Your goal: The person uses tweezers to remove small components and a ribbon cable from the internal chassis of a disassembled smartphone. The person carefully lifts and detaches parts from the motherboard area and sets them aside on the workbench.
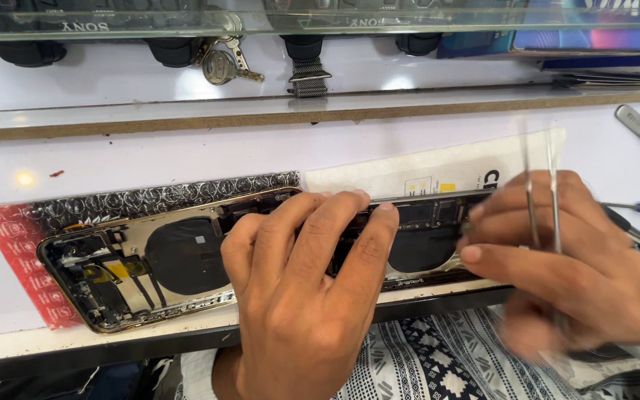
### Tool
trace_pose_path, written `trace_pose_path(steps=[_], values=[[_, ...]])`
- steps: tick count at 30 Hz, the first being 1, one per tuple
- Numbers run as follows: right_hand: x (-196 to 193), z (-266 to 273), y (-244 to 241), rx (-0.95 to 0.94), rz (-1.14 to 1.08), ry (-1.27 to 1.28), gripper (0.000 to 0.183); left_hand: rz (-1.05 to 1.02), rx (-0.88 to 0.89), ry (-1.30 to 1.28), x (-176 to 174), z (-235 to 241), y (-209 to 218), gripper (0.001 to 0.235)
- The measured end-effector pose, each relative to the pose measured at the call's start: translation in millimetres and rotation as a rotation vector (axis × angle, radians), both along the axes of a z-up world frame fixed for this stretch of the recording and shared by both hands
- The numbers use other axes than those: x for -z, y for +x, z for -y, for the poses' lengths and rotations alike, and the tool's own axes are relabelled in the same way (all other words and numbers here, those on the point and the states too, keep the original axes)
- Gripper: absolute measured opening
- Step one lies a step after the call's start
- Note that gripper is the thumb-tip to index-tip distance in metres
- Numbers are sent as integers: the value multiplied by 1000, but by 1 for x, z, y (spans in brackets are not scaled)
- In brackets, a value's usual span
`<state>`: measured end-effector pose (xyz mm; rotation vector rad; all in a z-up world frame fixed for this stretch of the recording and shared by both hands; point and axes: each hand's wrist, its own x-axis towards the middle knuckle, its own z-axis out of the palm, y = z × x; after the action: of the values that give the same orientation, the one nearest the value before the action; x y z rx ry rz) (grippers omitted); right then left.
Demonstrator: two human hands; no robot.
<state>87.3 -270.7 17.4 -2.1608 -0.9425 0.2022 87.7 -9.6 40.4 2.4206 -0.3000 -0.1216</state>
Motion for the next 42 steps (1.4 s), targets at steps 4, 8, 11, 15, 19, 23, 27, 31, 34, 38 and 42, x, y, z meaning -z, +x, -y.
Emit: trace_pose_path(steps=[4, 8, 11, 15, 19, 23, 27, 31, 34, 38, 42], values=[[2, 23, -13, 15, -425, 194, 59, 11, 58, -58, 1, -7, 3, 27], [0, 20, -12, -7, -521, 212, 68, 22, 44, -21, 3, -7, 1, 20], [-12, 12, 0, -21, -457, 54, 68, 34, 37, 11, 5, -6, -2, 17], [-20, -8, 0, 171, -244, -29, 46, 56, 14, 9, 6, -6, -5, 16], [-25, -5, 1, 72, -183, -122, 41, 46, 7, -1, 3, -5, -4, 20], [-30, -2, 0, 24, -181, -154, 50, 62, -4, 11, -1, -1, 2, 21], [-31, -3, 2, -34, -195, -116, 50, 72, -5, 14, -5, 2, 9, 20], [-29, -4, 5, -38, -168, -71, 44, 29, -30, -3, -9, 7, 12, 17], [-28, -9, 3, -14, -151, -38, 40, 12, -31, -19, -11, 7, 13, 16], [-29, -17, 2, 15, -108, -39, 35, -3, -25, -54, -13, 5, 15, 15], [-34, -24, -3, 33, -63, -133, 32, -11, -9, -76, -16, 1, 15, 15]])
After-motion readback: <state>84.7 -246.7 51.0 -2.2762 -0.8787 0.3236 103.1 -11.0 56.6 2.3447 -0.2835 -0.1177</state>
